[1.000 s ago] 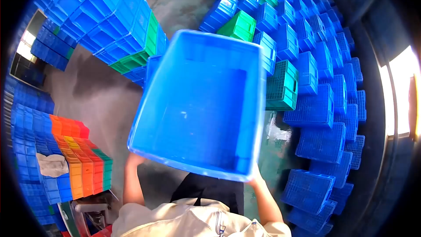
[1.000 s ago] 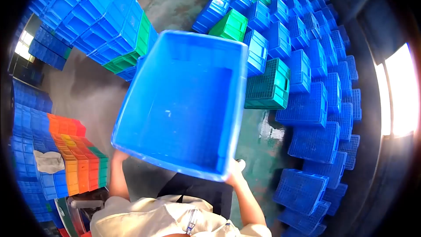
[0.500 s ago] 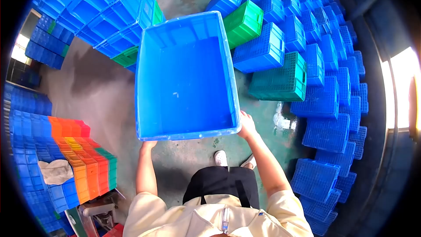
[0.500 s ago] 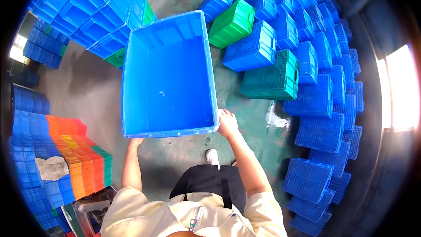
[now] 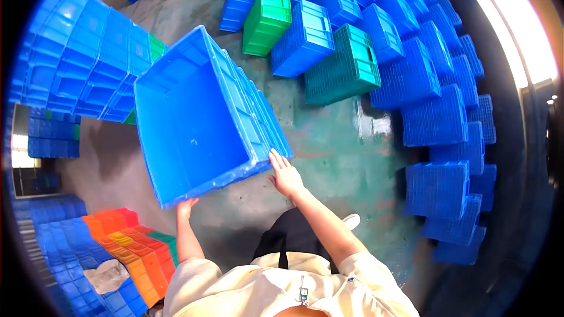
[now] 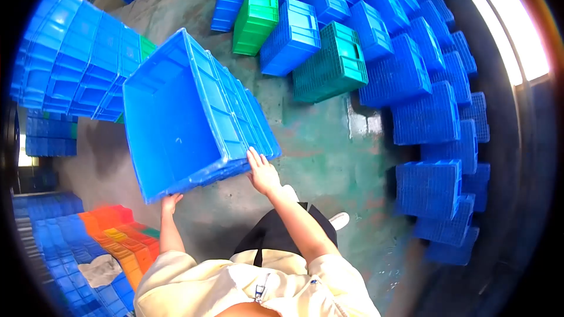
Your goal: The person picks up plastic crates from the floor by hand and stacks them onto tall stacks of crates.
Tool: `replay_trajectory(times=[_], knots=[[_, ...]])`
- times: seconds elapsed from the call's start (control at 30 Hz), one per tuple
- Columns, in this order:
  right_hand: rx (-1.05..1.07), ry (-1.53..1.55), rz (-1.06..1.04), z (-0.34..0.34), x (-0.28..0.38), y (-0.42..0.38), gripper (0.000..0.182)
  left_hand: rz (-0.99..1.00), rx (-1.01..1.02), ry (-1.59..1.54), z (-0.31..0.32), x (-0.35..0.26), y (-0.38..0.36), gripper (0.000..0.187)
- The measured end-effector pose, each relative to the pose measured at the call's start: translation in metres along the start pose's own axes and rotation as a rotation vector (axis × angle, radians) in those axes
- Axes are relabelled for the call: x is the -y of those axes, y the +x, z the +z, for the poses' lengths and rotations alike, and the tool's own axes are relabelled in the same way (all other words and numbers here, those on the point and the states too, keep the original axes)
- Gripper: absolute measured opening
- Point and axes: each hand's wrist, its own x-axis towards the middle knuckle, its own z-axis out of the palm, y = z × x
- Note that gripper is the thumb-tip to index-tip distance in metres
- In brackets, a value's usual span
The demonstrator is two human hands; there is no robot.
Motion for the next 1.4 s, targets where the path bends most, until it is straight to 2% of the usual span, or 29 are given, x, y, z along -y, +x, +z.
replay_trajectory(times=[0.07, 0.1, 0.13, 0.2, 0.27, 0.33, 0.37, 0.4, 0.43, 0.47, 0.53, 0.57, 0.6, 0.63, 0.73, 0.8, 0.87, 0.9, 0.97, 1.0, 1.03, 1.07, 1.1, 1.13, 1.2, 1.23, 1.3, 1.37, 1.4], knots=[[-0.058, 0.108, -0.027, 0.011, -0.040, -0.045, 0.057, 0.008, 0.028, 0.077, -0.006, -0.003, 0.008, 0.046], [0.078, 0.154, 0.089, 0.009, -0.066, -0.076, 0.051, 0.014, 0.060, 0.128, 0.002, -0.002, 0.010, 0.052], [0.207, 0.204, 0.212, 0.008, -0.095, -0.115, 0.045, 0.058, -0.064, 0.094, 0.014, 0.004, 0.000, 0.054], [0.246, 0.170, 0.556, 0.009, -0.153, -0.210, 0.040, 0.135, -0.162, 0.132, 0.038, 0.032, -0.024, 0.071], [0.280, 0.209, 0.996, 0.024, -0.213, -0.332, 0.044, -0.146, -0.250, 0.235, 0.098, 0.069, -0.074, 0.098], [0.349, 0.227, 1.336, 0.001, -0.227, -0.446, 0.043, -0.430, 0.036, 0.515, 0.158, 0.124, -0.122, 0.095], [0.304, 0.250, 1.453, 0.007, -0.235, -0.507, 0.042, -0.420, 0.194, 0.757, 0.198, 0.154, -0.149, 0.094], [0.267, 0.273, 1.558, 0.019, -0.243, -0.566, 0.040, -0.248, 0.408, 1.038, 0.252, 0.146, -0.212, 0.089], [0.228, 0.305, 1.633, 0.023, -0.250, -0.615, 0.039, 0.213, 0.662, 1.288, 0.284, 0.191, -0.215, 0.079], [0.194, 0.337, 1.699, 0.028, -0.250, -0.654, 0.037, 0.534, 0.836, 1.276, 0.332, 0.182, -0.262, 0.069], [0.127, 0.410, 1.729, 0.031, -0.251, -0.706, 0.037, 0.773, 1.212, 0.997, 0.415, 0.158, -0.339, 0.063], [0.063, 0.442, 1.731, 0.030, -0.257, -0.728, 0.037, 0.781, 1.210, 0.940, 0.447, 0.168, -0.361, 0.064], [-0.028, 0.476, 1.725, 0.027, -0.258, -0.741, 0.037, 0.552, 1.232, 0.901, 0.476, 0.157, -0.396, 0.062], [-0.126, 0.500, 1.713, 0.021, -0.261, -0.745, 0.038, 0.473, 1.266, 0.781, 0.501, 0.152, -0.421, 0.061], [-0.274, 0.541, 1.634, 0.019, -0.284, -0.747, 0.039, 0.450, 1.277, 0.693, 0.554, 0.156, -0.449, 0.059], [-0.320, 0.598, 1.605, 0.010, -0.300, -0.732, 0.039, 0.535, 1.201, 0.833, 0.572, 0.156, -0.456, 0.057], [-0.356, 0.628, 1.536, -0.003, -0.322, -0.714, 0.038, 0.486, 1.080, 0.954, 0.574, 0.183, -0.427, 0.058], [-0.370, 0.628, 1.487, -0.012, -0.336, -0.706, 0.038, 0.663, 1.043, 1.085, 0.569, 0.203, -0.400, 0.059], [-0.390, 0.699, 1.425, -0.044, -0.361, -0.694, 0.038, 0.591, 0.947, 1.343, 0.554, 0.227, -0.359, 0.060], [-0.400, 0.769, 1.363, -0.062, -0.376, -0.695, 0.039, 0.499, 0.884, 1.528, 0.552, 0.224, -0.358, 0.061], [-0.414, 0.760, 1.361, -0.077, -0.392, -0.703, 0.039, 0.259, 0.794, 1.584, 0.550, 0.240, -0.334, 0.062], [-0.467, 0.745, 1.398, -0.091, -0.408, -0.712, 0.041, 0.215, 0.754, 1.684, 0.557, 0.248, -0.320, 0.061], [-0.526, 0.725, 1.434, -0.107, -0.432, -0.722, 0.043, 0.043, 0.675, 1.687, 0.580, 0.216, -0.374, 0.064], [-0.535, 0.609, 1.486, -0.123, -0.457, -0.736, 0.045, 0.061, 0.671, 1.741, 0.603, 0.210, -0.389, 0.065], [-0.544, 0.438, 1.551, -0.158, -0.503, -0.776, 0.047, 0.428, 0.867, 1.833, 0.664, 0.224, -0.392, 0.064], [-0.655, 0.345, 1.551, -0.171, -0.528, -0.796, 0.048, 0.561, 0.806, 1.670, 0.699, 0.230, -0.405, 0.062], [-0.760, 0.211, 1.577, -0.206, -0.578, -0.829, 0.050, 0.778, 0.909, 1.485, 0.789, 0.218, -0.468, 0.066], [-0.635, 0.119, 1.605, -0.248, -0.624, -0.854, 0.063, 0.897, 1.033, 1.316, 0.875, 0.206, -0.544, 0.069], [-0.610, 0.084, 1.592, -0.270, -0.644, -0.861, 0.066, 1.054, 1.117, 1.235, 0.913, 0.205, -0.575, 0.068]])
